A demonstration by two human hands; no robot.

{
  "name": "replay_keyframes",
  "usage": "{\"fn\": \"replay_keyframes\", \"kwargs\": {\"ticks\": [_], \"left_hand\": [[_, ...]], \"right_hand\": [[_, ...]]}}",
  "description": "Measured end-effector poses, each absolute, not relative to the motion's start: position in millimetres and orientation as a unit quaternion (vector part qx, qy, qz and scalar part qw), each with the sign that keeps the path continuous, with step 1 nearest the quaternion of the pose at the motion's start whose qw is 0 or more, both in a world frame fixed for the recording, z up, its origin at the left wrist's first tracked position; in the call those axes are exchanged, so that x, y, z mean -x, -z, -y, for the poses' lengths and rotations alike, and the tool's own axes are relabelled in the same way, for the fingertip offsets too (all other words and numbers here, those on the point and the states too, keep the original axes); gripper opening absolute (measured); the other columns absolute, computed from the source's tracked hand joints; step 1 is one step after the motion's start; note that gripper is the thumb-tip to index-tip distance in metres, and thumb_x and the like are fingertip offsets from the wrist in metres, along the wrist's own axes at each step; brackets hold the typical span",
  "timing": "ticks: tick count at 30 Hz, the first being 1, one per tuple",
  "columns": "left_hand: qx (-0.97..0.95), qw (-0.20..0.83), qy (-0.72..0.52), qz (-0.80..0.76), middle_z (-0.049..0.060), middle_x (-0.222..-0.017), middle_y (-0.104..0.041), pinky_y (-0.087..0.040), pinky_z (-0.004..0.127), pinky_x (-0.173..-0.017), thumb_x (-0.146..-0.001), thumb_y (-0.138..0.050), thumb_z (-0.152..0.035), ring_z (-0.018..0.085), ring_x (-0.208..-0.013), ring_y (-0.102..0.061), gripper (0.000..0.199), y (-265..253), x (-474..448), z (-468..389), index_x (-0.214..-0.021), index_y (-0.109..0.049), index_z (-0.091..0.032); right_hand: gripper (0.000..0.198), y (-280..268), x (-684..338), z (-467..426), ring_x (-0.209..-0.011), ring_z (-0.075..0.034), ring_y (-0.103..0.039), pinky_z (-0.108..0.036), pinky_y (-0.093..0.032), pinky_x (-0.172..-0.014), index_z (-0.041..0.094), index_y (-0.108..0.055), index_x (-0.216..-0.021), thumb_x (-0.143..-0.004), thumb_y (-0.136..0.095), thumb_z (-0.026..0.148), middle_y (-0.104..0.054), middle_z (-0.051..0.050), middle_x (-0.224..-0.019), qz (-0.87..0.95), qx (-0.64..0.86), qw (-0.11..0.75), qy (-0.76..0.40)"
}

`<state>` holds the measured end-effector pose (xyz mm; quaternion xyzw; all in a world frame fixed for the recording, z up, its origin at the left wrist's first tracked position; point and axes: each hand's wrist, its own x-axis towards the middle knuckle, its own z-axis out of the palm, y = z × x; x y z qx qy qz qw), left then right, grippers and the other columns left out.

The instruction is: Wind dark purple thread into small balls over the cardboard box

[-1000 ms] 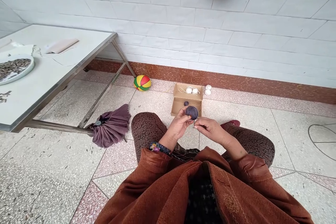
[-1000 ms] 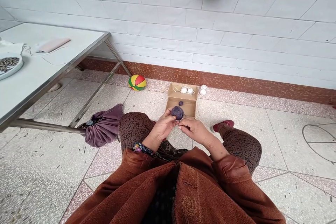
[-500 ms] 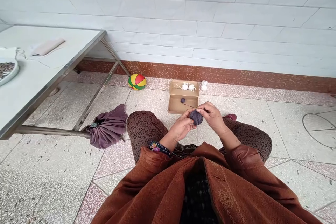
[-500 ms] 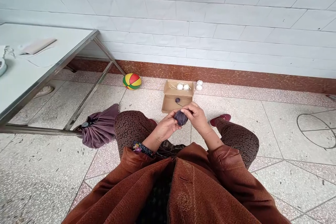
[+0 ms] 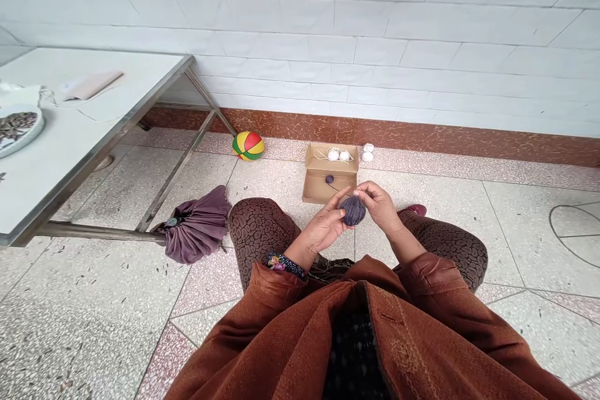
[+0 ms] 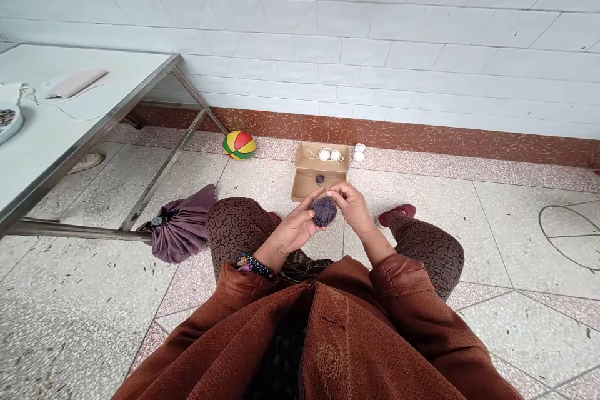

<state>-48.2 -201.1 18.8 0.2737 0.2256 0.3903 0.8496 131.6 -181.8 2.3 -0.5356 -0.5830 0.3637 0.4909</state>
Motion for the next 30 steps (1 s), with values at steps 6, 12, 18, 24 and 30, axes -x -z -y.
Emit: {"fn": "replay_keyframes", "kwargs": {"ticks": [6,12,18,24,30], "left_hand": [[-0.243,0.847,-0.411,-0.233,0.01,-0.118,-0.07,-0.05,0.038,-0.092,-0.072,-0.081,-0.025,0.022,-0.102,-0.065,0.055,-16,51,196,-0.126,-0.067,-0.019],[-0.206,0.804,-0.469,-0.303,0.003,-0.104,-0.071,-0.048,0.033,-0.096,-0.066,-0.081,-0.013,0.017,-0.098,-0.066,0.059,-14,58,186,-0.123,-0.066,-0.023],[-0.262,0.77,-0.472,-0.341,0.002,-0.1,-0.07,-0.046,0.03,-0.09,-0.066,-0.083,-0.014,0.014,-0.09,-0.062,0.043,-9,59,188,-0.107,-0.071,-0.019],[-0.342,0.809,-0.392,-0.275,0.007,-0.122,-0.067,-0.044,0.032,-0.092,-0.069,-0.084,-0.018,0.02,-0.108,-0.06,0.059,-18,57,200,-0.126,-0.068,-0.025],[-0.275,0.863,-0.378,-0.194,0.011,-0.127,-0.066,-0.048,0.036,-0.091,-0.071,-0.085,-0.032,0.023,-0.107,-0.063,0.065,-21,58,201,-0.132,-0.065,-0.024]], "right_hand": [[0.025,24,-120,199,-0.07,-0.018,-0.055,-0.03,-0.047,-0.069,0.023,-0.06,-0.08,-0.092,-0.054,0.043,-0.062,-0.001,-0.074,0.602,0.563,0.448,-0.346],[0.023,16,-116,216,-0.081,-0.022,-0.063,-0.035,-0.05,-0.08,0.023,-0.063,-0.083,-0.098,-0.053,0.038,-0.069,-0.006,-0.084,0.688,0.525,0.393,-0.311],[0.023,-30,-117,219,-0.078,-0.019,-0.064,-0.032,-0.05,-0.075,0.023,-0.069,-0.088,-0.099,-0.058,0.039,-0.069,-0.004,-0.083,0.747,0.425,0.379,-0.343],[0.025,-38,-133,196,-0.081,-0.021,-0.062,-0.035,-0.05,-0.078,0.024,-0.07,-0.084,-0.096,-0.062,0.045,-0.068,-0.004,-0.082,0.693,0.488,0.438,-0.3],[0.033,-6,-129,200,-0.071,-0.018,-0.058,-0.031,-0.048,-0.07,0.022,-0.064,-0.083,-0.097,-0.055,0.051,-0.063,-0.001,-0.076,0.623,0.547,0.442,-0.343]]}}
